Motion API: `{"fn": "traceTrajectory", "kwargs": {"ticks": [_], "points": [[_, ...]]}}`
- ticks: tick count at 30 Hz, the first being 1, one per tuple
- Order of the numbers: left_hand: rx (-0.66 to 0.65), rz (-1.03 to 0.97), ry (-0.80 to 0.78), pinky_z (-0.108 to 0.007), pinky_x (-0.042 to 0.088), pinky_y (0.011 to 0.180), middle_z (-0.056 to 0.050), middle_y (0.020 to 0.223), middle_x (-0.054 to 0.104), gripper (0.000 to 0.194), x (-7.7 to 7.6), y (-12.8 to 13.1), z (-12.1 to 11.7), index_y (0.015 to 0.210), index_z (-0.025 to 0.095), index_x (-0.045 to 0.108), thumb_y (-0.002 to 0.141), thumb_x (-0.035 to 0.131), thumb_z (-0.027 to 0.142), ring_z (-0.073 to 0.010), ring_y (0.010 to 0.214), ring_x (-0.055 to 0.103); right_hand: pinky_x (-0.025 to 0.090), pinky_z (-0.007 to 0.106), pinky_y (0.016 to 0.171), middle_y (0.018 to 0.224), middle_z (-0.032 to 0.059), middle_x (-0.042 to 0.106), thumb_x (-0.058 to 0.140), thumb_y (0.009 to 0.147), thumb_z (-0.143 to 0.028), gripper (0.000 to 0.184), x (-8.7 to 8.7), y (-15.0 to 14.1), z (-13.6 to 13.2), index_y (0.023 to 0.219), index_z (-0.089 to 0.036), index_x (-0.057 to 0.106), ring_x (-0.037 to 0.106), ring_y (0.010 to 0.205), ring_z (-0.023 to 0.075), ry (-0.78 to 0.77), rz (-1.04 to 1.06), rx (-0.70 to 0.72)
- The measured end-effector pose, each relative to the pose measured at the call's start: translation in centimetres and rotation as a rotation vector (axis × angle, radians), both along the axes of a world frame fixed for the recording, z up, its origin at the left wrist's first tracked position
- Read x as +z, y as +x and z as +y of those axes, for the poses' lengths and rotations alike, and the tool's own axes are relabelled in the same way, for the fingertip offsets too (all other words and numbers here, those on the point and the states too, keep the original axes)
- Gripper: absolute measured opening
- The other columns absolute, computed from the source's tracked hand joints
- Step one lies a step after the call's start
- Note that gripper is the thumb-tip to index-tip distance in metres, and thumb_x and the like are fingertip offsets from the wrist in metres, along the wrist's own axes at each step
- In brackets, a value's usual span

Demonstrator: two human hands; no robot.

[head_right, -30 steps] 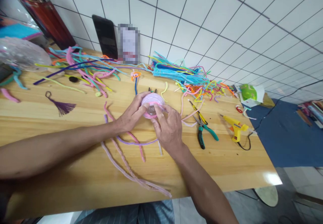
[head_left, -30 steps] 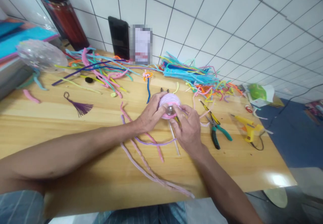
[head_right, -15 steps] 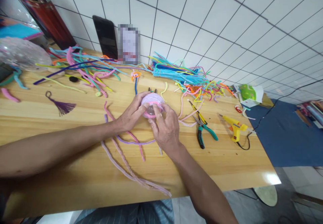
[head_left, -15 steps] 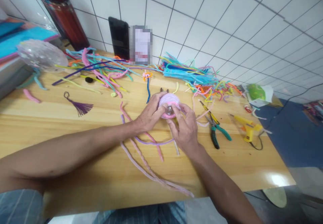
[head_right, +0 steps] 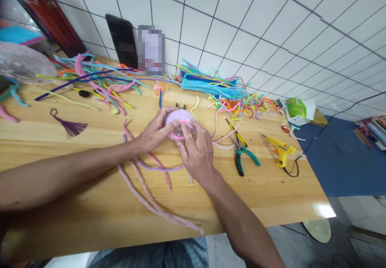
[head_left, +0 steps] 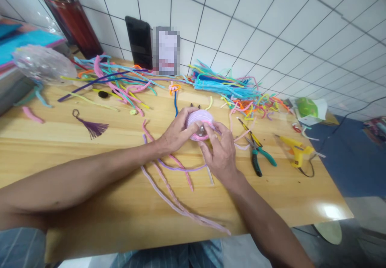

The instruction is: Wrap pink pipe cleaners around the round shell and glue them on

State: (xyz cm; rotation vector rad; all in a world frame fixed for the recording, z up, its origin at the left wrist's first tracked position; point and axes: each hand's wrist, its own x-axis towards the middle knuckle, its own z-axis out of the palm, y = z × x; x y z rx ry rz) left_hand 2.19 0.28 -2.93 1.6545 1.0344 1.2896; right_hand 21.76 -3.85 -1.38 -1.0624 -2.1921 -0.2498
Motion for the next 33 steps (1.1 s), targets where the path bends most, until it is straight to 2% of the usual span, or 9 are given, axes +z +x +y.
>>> {"fn": "traceTrajectory", "kwargs": {"ticks": [11,19,26,31,33], "points": [[0.01,0.009,-0.012,-0.046,0.043,0.12,-0.014,0.14,0.06,0.046,0.1,0.1,-0.4,0.136,0.019,0.049,0.101,0.058,0.047,-0.0279,0.133,0.058,0.059,0.049,0.103,0.138,0.0192,0.06,0.064,0.102,-0.028,0.054,0.3,0.5,-0.5,0.154,-0.02,0.053,0.063,0.124,0.0307,-0.013,0.025,0.007],[0.02,0.027,-0.029,-0.046,0.043,0.121,-0.014,0.141,0.058,0.046,0.4,0.3,-0.7,0.138,0.018,0.047,0.103,0.057,0.045,-0.0274,0.134,0.057,0.057,0.054,0.11,0.142,0.0182,0.057,0.061,0.103,-0.028,0.052,0.0,0.1,-0.7,0.154,-0.024,0.053,0.06,0.133,0.031,-0.121,0.121,0.002],[0.039,0.006,-0.035,-0.048,0.041,0.123,-0.014,0.14,0.059,0.046,0.1,0.5,-1.0,0.138,0.02,0.047,0.103,0.06,0.047,-0.0277,0.136,0.055,0.053,0.06,0.116,0.153,0.0211,0.051,0.066,0.101,-0.037,0.056,-0.6,-0.3,-0.4,0.151,-0.023,0.048,0.053,0.145,0.0345,-0.133,0.109,-0.035],[0.006,-0.067,-0.014,-0.045,0.048,0.114,-0.011,0.13,0.063,0.042,0.2,0.1,-0.4,0.127,0.02,0.052,0.107,0.05,0.056,-0.0247,0.124,0.061,0.055,0.057,0.114,0.147,0.0201,0.057,0.066,0.101,-0.034,0.047,-0.8,-0.4,-0.1,0.144,-0.022,0.052,0.058,0.141,0.0324,-0.11,0.122,-0.034],[-0.012,-0.072,-0.016,-0.042,0.051,0.109,-0.01,0.126,0.064,0.043,0.3,-0.1,0.1,0.121,0.02,0.053,0.103,0.056,0.059,-0.0236,0.119,0.063,0.055,0.057,0.113,0.147,0.0195,0.058,0.066,0.101,-0.034,0.046,-0.7,-0.4,0.0,0.144,-0.023,0.052,0.058,0.14,0.0317,-0.107,0.128,-0.024]]}}
